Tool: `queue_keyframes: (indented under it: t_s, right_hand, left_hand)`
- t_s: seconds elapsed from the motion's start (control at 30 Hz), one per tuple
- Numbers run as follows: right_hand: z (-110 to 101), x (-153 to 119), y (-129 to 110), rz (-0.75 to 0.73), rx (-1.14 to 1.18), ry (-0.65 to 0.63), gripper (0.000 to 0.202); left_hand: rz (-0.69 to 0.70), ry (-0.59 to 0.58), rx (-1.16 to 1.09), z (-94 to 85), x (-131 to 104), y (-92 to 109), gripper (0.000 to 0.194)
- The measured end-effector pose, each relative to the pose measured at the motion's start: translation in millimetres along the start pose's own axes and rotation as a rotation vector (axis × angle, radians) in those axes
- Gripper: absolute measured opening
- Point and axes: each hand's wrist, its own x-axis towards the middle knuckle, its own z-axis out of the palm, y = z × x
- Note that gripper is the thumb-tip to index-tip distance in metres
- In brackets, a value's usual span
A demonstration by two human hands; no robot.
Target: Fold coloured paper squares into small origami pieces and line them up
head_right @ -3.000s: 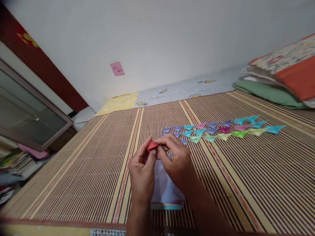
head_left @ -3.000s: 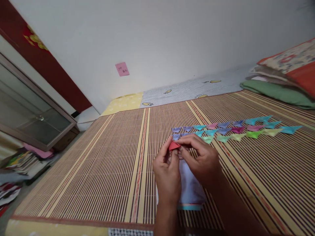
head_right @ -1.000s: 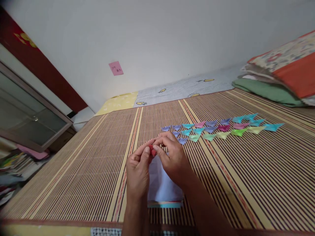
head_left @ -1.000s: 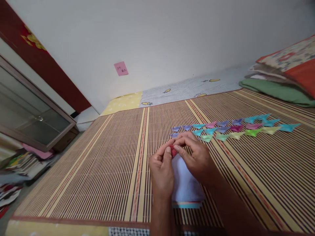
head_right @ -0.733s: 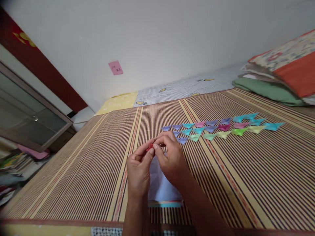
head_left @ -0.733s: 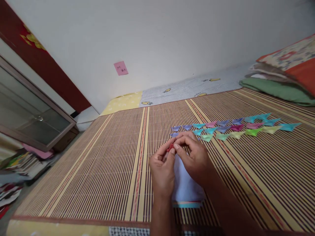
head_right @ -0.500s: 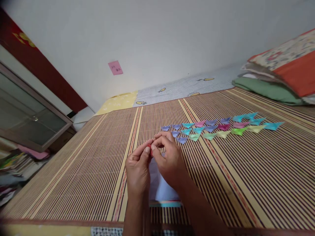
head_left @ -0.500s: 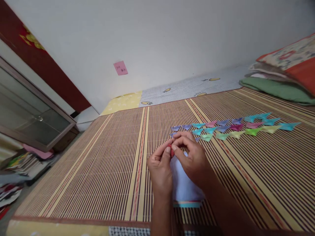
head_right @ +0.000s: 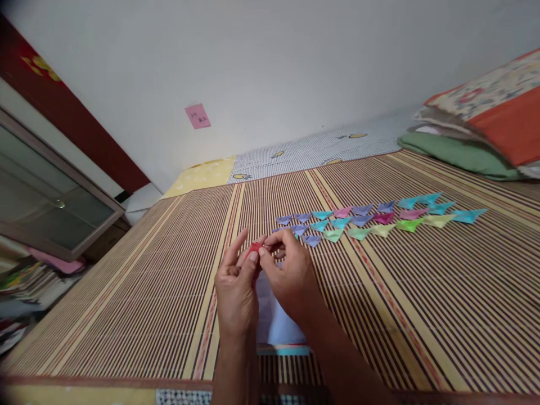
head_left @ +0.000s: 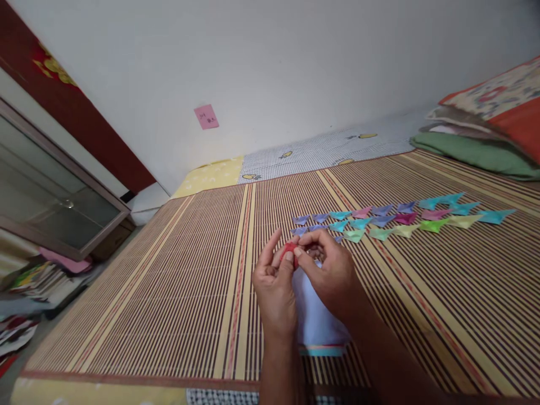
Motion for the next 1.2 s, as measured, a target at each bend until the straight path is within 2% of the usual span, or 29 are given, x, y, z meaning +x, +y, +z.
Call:
queue_keyframes:
  t_s: [0.07,0.2,0.37,0.53,0.63,0.7,0.83,0.9,1.07,1.2]
  right_hand:
    - [-3,1,-1,-0.056,-0.055,-0.025,0.002]
    - [-8,3,-3,-0.175,-0.088,-0.045,0.009]
    - [-13,5,-2,-0.148,-0.026,-0.075,0.008]
    - [-23,8,-4,-0.2,-0.069,-0.203,0.014]
    - [-24,8,-6,-0.214,-0.019,-0.248,0.018]
    - [-21,7,-7,-0.227,-0.004,-0.233,0.018]
    - [-17,6,-5,-0.264,-0.027,-0.151,0.019]
    - [-18,7,-4,-0.255,-0.017,-0.167,0.02]
    - [-24,9,-4,-0.123,0.04,-0.321,0.018]
    - [-24,7,-5,-0.07,0.067,-0.303,0.017]
  left_hand:
    - [-0.008,0.005,-0.011,0.5,0,0,0.049]
    - [-0.017,-0.013,0.0,1.0,1,1,0.046]
    - [-0.005,-0.077,0.0,-1.3,1,3,0.041]
    - [0.018,-0.13,0.029,-2.7,0,5,0.031]
    - [0.017,-0.149,0.053,-3.3,0,7,0.034]
    - [0.026,-0.119,0.088,-4.2,0,7,0.032]
    - [0.062,-0.039,0.179,-7.9,1,5,0.008]
    - [0.066,-0.024,0.202,-10.4,2,4,0.01]
    - [0.068,0.01,0.178,-17.4,7,0,0.013]
    - [0.061,-0.036,0.175,-19.5,7,1,0.013]
